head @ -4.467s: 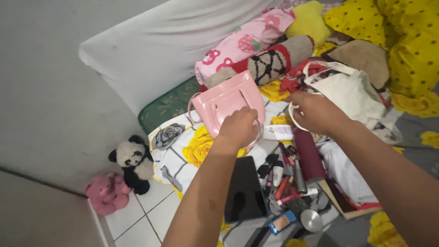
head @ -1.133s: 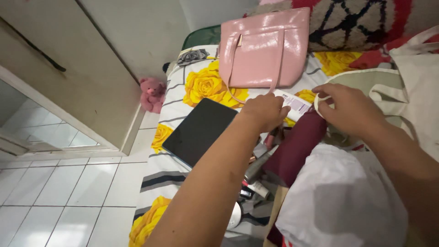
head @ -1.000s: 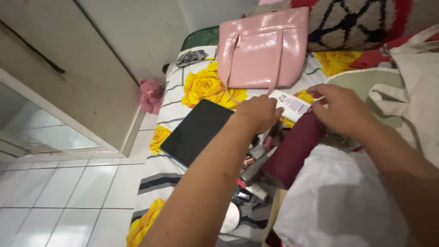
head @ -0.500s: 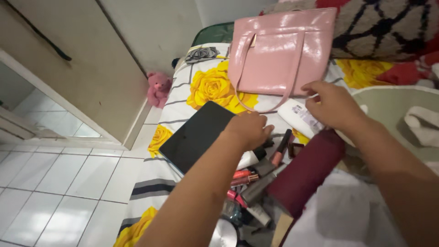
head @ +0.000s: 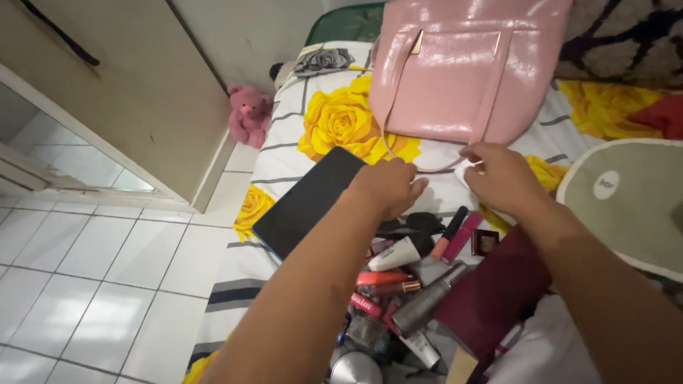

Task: The person packs a pink handbag with daily essentials from a bed. They place a tablet, a small box, a silver cylindrical bottle, a maroon water bottle, and a white lotion bottle into the bag one by one.

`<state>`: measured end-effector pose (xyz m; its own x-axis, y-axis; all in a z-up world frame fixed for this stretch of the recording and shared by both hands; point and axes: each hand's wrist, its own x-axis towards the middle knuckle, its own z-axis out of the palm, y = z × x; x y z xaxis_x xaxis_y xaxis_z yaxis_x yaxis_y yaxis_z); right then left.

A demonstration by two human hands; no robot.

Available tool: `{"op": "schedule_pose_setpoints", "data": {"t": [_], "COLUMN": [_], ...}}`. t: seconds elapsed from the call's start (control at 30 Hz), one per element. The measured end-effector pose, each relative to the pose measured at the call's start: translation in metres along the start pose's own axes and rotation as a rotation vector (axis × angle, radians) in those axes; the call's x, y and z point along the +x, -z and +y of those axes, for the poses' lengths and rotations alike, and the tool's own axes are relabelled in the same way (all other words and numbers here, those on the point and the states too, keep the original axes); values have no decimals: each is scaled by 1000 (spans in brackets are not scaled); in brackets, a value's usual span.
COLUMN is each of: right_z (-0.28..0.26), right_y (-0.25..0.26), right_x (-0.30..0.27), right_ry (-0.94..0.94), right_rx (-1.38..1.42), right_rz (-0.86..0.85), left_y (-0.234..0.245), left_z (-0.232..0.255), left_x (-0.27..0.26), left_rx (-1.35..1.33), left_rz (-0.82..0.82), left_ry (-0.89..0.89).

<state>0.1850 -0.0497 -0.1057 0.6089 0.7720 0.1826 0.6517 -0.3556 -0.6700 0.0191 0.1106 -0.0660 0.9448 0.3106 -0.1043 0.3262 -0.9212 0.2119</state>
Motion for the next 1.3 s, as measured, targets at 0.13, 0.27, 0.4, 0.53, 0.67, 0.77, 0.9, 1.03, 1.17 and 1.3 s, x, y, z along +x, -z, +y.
{"op": "schedule_pose_setpoints", "data": {"t": [0.13, 0.27, 0.4, 0.53, 0.67, 0.77, 0.9, 1.03, 1.17, 1.3], "right_z": [-9, -6, 9, 29, 28, 24, 8, -13, -26, -27], "right_y": [-21, -20, -19, -30, -43, -52, -65, -82, -90, -93], "right_x": [1, 4, 4, -8, -16, -18, -16, -25, -42, -54], "right_ry": [61, 19, -21, -80, -191, -237, -232, -241, -368, -256], "right_rx": [-48, -138, -179, -167, -226, -276, -320, -305, -254, -340], "right_rz": [-2, -26, -11, -53, -139, -189, -226, -227, -254, -175], "left_y": [3, 4, 7, 5, 8, 4, -5, -20, -38, -50], "left_z": [-19, -32, -46, -57, -72, -84, -100, -105, -101, -95], "left_x": [-13, 0, 10, 10, -3, -8, -16, -22, -27, -39], "left_rx": [29, 19, 66, 64, 56, 62, 56, 18, -22, -165], "left_rz": [-21, 1, 77, 75, -33, -55, -45, -84, -116, -297], "left_ry": [53, 64, 20, 1, 53, 43, 16, 13, -34, 94]}}
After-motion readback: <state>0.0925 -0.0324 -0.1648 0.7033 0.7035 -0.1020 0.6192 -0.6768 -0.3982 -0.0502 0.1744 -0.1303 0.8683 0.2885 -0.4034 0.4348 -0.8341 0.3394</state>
